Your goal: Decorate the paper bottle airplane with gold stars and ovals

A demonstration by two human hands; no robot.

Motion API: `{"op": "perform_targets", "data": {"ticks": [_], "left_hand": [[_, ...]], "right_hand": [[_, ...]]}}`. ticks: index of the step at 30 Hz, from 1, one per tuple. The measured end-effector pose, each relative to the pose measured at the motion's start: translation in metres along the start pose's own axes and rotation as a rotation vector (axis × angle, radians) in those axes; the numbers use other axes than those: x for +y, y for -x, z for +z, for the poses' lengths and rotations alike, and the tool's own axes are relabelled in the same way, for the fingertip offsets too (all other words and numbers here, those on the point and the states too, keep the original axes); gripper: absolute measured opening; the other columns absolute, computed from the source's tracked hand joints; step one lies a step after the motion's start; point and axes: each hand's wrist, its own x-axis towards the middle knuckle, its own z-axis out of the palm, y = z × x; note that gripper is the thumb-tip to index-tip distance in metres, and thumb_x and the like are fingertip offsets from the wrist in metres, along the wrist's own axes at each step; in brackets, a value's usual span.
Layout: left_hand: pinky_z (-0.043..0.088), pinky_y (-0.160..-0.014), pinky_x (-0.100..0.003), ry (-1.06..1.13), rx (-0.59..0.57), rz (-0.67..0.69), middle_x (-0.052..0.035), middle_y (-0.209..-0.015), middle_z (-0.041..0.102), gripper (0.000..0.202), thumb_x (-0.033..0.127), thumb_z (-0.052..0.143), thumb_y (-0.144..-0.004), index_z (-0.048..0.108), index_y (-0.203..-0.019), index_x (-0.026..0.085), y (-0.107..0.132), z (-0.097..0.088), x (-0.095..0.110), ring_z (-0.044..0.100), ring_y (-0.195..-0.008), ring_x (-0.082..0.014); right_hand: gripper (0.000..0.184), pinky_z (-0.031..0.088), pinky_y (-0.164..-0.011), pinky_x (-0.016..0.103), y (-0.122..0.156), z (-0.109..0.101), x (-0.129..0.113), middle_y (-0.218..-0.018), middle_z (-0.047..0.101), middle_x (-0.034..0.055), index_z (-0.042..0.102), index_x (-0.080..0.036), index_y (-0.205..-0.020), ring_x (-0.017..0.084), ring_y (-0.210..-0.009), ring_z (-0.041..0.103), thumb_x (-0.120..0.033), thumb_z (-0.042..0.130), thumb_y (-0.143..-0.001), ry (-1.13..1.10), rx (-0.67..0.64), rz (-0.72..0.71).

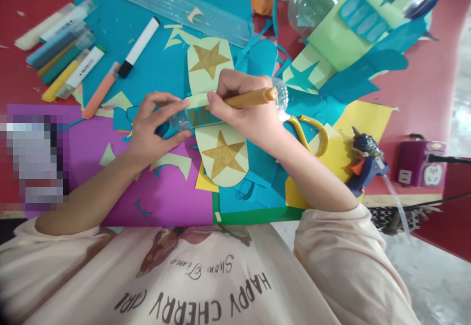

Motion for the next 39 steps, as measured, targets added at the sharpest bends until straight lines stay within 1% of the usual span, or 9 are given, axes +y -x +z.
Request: {"op": "perform_targets", "data": {"ticks": [5,9,12,17,20,24,30,35,39], "left_hand": [[0.049,-0.096,-0.043,-0.004,0.018,0.024,-0.0069,-0.12,0.057,0.046,0.049,0.056,-0.093,0.051,-0.136,0.035,-0.0002,0.0006,-0.0014,0.057,-0.111,-0.0257],[0.049,-0.095,-0.043,-0.004,0.002,0.001,-0.0064,-0.121,0.057,0.046,0.048,0.057,-0.092,0.05,-0.136,0.038,-0.0008,0.0007,-0.0012,0.057,-0.111,-0.0257],[0.049,-0.095,-0.044,-0.011,0.0,0.003,-0.0067,-0.12,0.057,0.045,0.05,0.057,-0.093,0.051,-0.136,0.037,-0.0006,0.001,-0.001,0.057,-0.111,-0.0257],[0.05,-0.095,-0.044,-0.014,-0.019,-0.013,-0.0067,-0.12,0.056,0.046,0.049,0.058,-0.092,0.051,-0.136,0.036,-0.0003,0.0009,-0.0013,0.056,-0.112,-0.0262],[0.05,-0.095,-0.045,-0.014,-0.022,-0.015,-0.0066,-0.121,0.056,0.046,0.048,0.058,-0.092,0.051,-0.136,0.037,-0.0003,0.0006,-0.0013,0.056,-0.112,-0.0263],[0.05,-0.095,-0.044,-0.006,0.004,0.013,-0.007,-0.12,0.057,0.046,0.048,0.057,-0.093,0.05,-0.136,0.036,-0.0004,0.0006,-0.0008,0.057,-0.111,-0.0259],[0.049,-0.096,-0.045,-0.021,-0.033,-0.029,-0.0066,-0.121,0.057,0.046,0.051,0.056,-0.093,0.051,-0.136,0.038,-0.001,-0.0002,0.0001,0.056,-0.112,-0.0264],[0.049,-0.097,-0.045,-0.018,-0.022,-0.037,-0.0062,-0.119,0.058,0.045,0.054,0.055,-0.092,0.052,-0.135,0.038,-0.0014,0.0005,-0.0002,0.056,-0.112,-0.0263],[0.049,-0.096,-0.045,-0.015,-0.023,-0.034,-0.0063,-0.12,0.057,0.046,0.052,0.057,-0.092,0.051,-0.135,0.039,-0.0011,0.0002,0.0,0.056,-0.112,-0.0266]], "right_hand": [[0.04,0.039,-0.047,0.027,0.0001,-0.0006,0.0034,-0.051,0.046,-0.0026,0.042,-0.022,-0.055,0.01,-0.049,0.043,-0.042,0.064,-0.083,0.005,-0.02,-0.003],[0.038,0.04,-0.048,0.029,-0.0001,-0.0013,0.0046,-0.052,0.047,-0.002,0.043,-0.023,-0.055,0.011,-0.049,0.044,-0.039,0.064,-0.083,0.016,-0.06,-0.014],[0.036,0.04,-0.047,0.029,0.0,-0.0023,0.0046,-0.051,0.047,-0.0018,0.044,-0.023,-0.055,0.011,-0.049,0.042,-0.036,0.064,-0.081,0.024,-0.095,-0.016],[0.036,0.038,-0.045,0.029,0.0004,-0.0037,0.0028,-0.049,0.046,-0.0019,0.043,-0.023,-0.055,0.011,-0.048,0.04,-0.039,0.063,-0.081,0.036,-0.129,-0.008],[0.037,0.037,-0.044,0.029,0.0,-0.0037,0.0012,-0.049,0.047,-0.0019,0.043,-0.023,-0.054,0.011,-0.048,0.04,-0.039,0.064,-0.08,0.032,-0.125,0.0],[0.038,0.037,-0.044,0.029,-0.001,-0.0033,0.0006,-0.049,0.046,-0.0021,0.042,-0.023,-0.053,0.01,-0.046,0.039,-0.037,0.065,-0.08,0.018,-0.097,-0.015],[0.039,0.041,-0.048,0.028,-0.0012,-0.0028,0.0039,-0.052,0.048,-0.0019,0.042,-0.023,-0.055,0.01,-0.049,0.044,-0.04,0.063,-0.083,0.022,-0.051,-0.026],[0.038,0.039,-0.047,0.027,-0.0003,-0.0027,0.0046,-0.053,0.048,-0.002,0.044,-0.023,-0.056,0.01,-0.051,0.045,-0.042,0.061,-0.085,0.029,-0.026,-0.018],[0.036,0.038,-0.047,0.027,0.0005,-0.0021,0.0013,-0.053,0.049,-0.0026,0.044,-0.022,-0.055,0.009,-0.049,0.042,-0.036,0.059,-0.086,0.028,-0.003,-0.029]]}}
